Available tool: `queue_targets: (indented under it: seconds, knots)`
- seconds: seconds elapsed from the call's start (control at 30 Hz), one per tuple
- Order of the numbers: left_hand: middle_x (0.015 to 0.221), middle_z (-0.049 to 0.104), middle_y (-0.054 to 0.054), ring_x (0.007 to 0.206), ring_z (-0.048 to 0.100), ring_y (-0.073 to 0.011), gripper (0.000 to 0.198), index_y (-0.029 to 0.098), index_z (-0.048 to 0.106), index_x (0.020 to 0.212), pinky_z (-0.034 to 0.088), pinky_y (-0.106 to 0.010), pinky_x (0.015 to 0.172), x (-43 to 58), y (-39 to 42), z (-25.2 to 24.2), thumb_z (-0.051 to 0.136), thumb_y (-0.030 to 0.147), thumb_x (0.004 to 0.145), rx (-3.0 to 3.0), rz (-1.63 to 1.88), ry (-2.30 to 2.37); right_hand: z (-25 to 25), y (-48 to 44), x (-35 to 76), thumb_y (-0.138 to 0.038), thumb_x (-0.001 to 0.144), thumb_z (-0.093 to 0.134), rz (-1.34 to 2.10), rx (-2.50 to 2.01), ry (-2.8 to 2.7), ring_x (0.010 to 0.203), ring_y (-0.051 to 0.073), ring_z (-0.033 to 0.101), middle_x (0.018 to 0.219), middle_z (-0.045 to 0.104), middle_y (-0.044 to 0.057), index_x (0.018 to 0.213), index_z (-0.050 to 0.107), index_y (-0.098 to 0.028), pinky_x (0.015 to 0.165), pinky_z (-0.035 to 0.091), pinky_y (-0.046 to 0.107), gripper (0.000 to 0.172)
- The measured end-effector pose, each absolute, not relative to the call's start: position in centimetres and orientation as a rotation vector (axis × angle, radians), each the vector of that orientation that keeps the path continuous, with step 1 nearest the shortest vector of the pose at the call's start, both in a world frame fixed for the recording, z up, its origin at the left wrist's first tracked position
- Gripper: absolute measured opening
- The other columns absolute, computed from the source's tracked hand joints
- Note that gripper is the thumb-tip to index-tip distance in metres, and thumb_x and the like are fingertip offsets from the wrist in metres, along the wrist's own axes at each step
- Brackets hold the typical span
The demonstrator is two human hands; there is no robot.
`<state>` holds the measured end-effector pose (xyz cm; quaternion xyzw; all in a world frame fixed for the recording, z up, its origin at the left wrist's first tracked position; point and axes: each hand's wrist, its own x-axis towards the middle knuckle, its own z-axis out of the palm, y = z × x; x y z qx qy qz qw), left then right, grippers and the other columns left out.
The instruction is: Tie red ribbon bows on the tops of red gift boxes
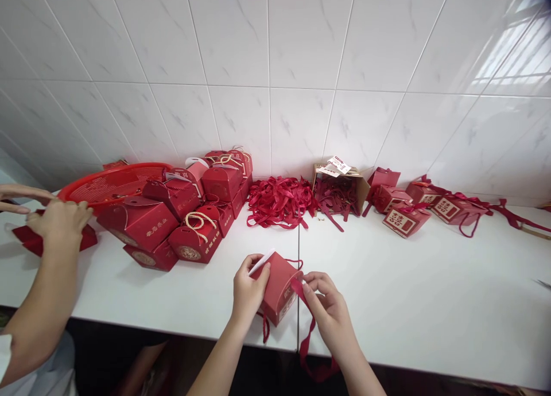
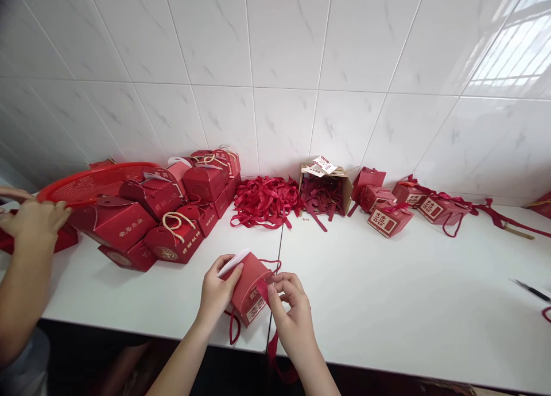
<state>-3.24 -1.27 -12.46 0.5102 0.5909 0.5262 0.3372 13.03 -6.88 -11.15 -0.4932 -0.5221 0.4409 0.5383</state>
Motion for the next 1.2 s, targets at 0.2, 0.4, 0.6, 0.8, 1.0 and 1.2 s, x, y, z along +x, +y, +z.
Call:
queue_targets:
  seconds: [0.2, 0.4, 0.6, 0.8, 1.0, 1.2]
  knots:
    - [0.085, 0.066, -0.005, 0.078, 0.063, -0.0212, 0.022, 0.019, 0.059, 0.086, 0.049, -0.030, 0.068, -3.2, -1.4, -12.7, 0.061, 0.037, 0.073, 1.328, 1.363, 1.514, -11.6, -6.1, 12.9, -0.040, 0.078, 0.063, 0.929, -1.189, -1.321, 0.111, 0.027, 0.051, 0.114, 0.056, 0.011, 0.061, 0.058, -0.020, 0.095, 0.038, 0.041, 0.026]
    - [0.086, 0.067, -0.005, 0.080, 0.063, -0.0211, 0.021, 0.019, 0.060, 0.086, 0.049, -0.030, 0.069, -3.2, -1.4, -12.7, 0.060, 0.036, 0.074, 1.338, 1.370, 1.497, -11.3, -5.7, 13.1, -0.031, 0.079, 0.061, 1.056, -1.032, -1.365, 0.099, 0.023, 0.056, 0.104, 0.060, 0.008, 0.057, 0.048, -0.020, 0.090, 0.041, 0.039, 0.027]
    - [0.085, 0.066, -0.004, 0.079, 0.063, -0.0210, 0.022, 0.019, 0.059, 0.086, 0.049, -0.030, 0.071, -3.2, -1.3, -12.8, 0.060, 0.037, 0.074, 1.340, 1.376, 1.487, -11.2, -5.4, 12.9, -0.031, 0.079, 0.061, 1.064, -1.027, -1.371, 0.100, 0.022, 0.055, 0.101, 0.060, 0.008, 0.057, 0.048, -0.020, 0.087, 0.042, 0.035, 0.028]
    - [0.086, 0.067, -0.004, 0.081, 0.064, -0.0214, 0.020, 0.019, 0.059, 0.085, 0.049, -0.030, 0.071, -3.1, -1.5, -12.9, 0.061, 0.035, 0.074, 1.333, 1.357, 1.466, -11.0, -4.7, 13.3, -0.030, 0.078, 0.062, 1.113, -0.970, -1.405, 0.081, 0.019, 0.056, 0.084, 0.061, 0.005, 0.057, 0.038, -0.021, 0.078, 0.043, 0.033, 0.033]
    - [0.082, 0.067, -0.003, 0.077, 0.064, -0.0199, 0.017, 0.019, 0.059, 0.083, 0.049, -0.029, 0.069, -2.9, -1.8, -13.0, 0.061, 0.034, 0.074, 1.329, 1.318, 1.413, -10.8, -4.6, 13.9, -0.033, 0.079, 0.063, 1.313, -0.872, -1.385, 0.069, 0.015, 0.053, 0.076, 0.060, 0.000, 0.071, 0.044, -0.022, 0.066, 0.043, 0.028, 0.023]
    - [0.081, 0.066, -0.002, 0.077, 0.063, -0.0196, 0.017, 0.020, 0.060, 0.083, 0.049, -0.028, 0.068, -2.9, -1.9, -13.0, 0.061, 0.034, 0.074, 1.327, 1.302, 1.403, -11.0, -4.8, 14.5, -0.031, 0.079, 0.064, 1.309, -0.830, -1.390, 0.081, 0.018, 0.056, 0.083, 0.063, 0.004, 0.077, 0.065, -0.021, 0.075, 0.045, 0.032, 0.010]
